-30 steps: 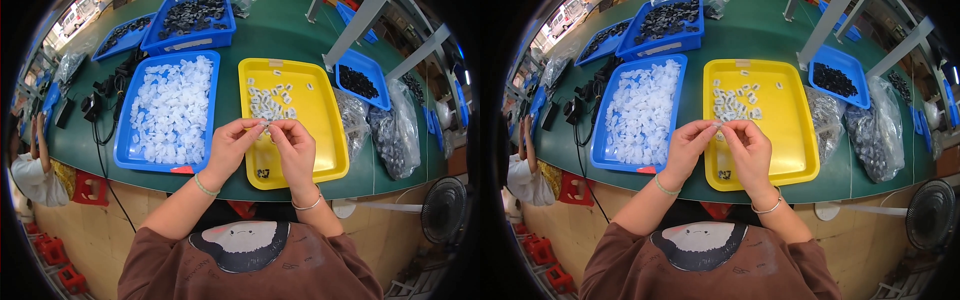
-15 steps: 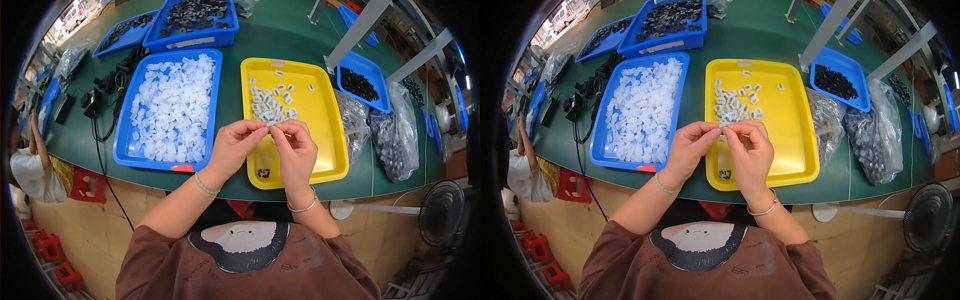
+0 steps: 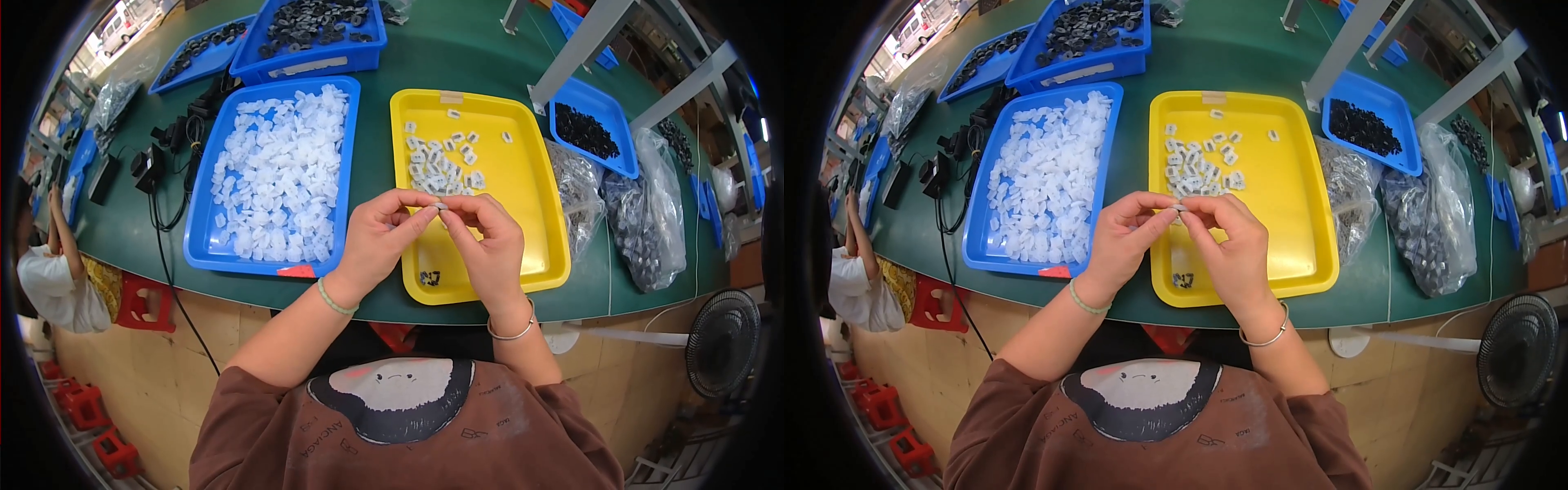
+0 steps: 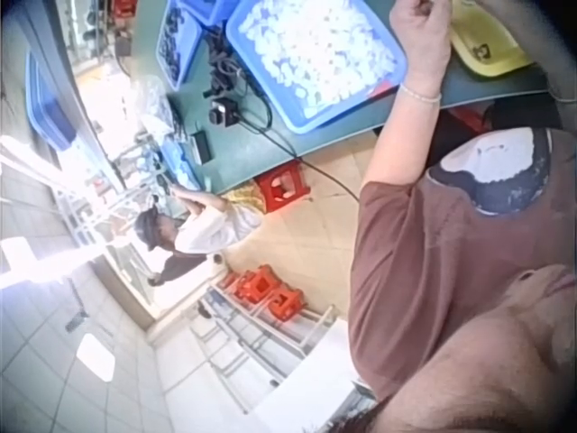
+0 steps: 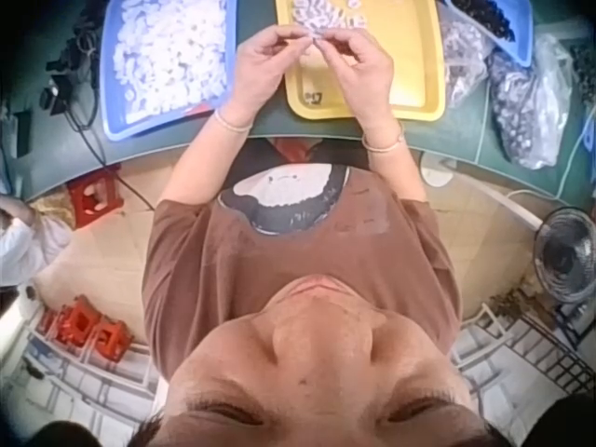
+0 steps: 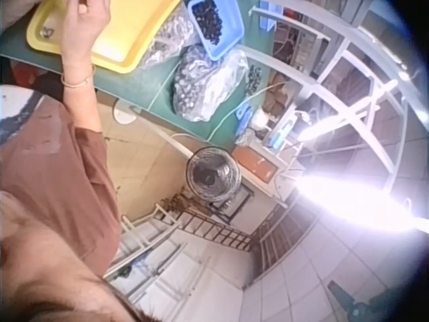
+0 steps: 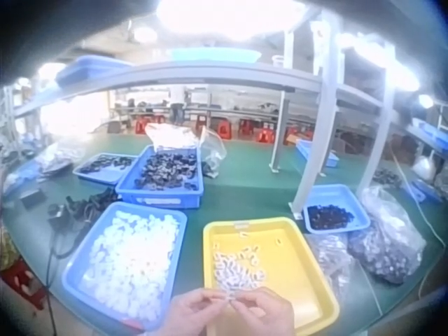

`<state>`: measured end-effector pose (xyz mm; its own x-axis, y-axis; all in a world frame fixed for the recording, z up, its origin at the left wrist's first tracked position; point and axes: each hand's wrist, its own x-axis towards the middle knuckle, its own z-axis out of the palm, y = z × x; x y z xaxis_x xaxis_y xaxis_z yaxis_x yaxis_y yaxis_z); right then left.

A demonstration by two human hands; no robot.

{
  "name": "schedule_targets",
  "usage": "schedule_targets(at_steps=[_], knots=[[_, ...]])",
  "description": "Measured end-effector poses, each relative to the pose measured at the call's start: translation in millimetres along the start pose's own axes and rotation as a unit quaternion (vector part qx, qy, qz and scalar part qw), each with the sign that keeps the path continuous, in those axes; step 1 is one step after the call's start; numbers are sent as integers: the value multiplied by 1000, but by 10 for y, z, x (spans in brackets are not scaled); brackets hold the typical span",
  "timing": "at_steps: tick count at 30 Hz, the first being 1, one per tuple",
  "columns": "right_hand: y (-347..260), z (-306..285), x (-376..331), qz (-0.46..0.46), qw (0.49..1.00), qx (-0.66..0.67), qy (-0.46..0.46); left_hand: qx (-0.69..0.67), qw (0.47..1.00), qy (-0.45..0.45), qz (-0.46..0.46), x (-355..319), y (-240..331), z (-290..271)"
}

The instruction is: The person assembles small components by picking silicone pieces, plastic frames, and small black inserts from trays and fitting them together by hand.

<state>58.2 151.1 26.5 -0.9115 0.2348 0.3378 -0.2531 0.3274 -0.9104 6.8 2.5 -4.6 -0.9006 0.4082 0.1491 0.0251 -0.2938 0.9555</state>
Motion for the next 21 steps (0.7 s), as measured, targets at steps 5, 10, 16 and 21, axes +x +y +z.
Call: schedule_targets(at_steps=[5,10,16,21], knots=[[-57,-58,18,-84,986,-140,-36,127,991,-7,43,-16,35,-13],[-51,-121,16,-81,974,-201,-68,197,971,-18,136,-12,-9,41],[19,-108,-33,-65,972,-215,-67,238,962,-30,130,-36,18,50],[39,-61,-64,-102,953,-283,-35,241,963,-41,113,-25,-23,65]])
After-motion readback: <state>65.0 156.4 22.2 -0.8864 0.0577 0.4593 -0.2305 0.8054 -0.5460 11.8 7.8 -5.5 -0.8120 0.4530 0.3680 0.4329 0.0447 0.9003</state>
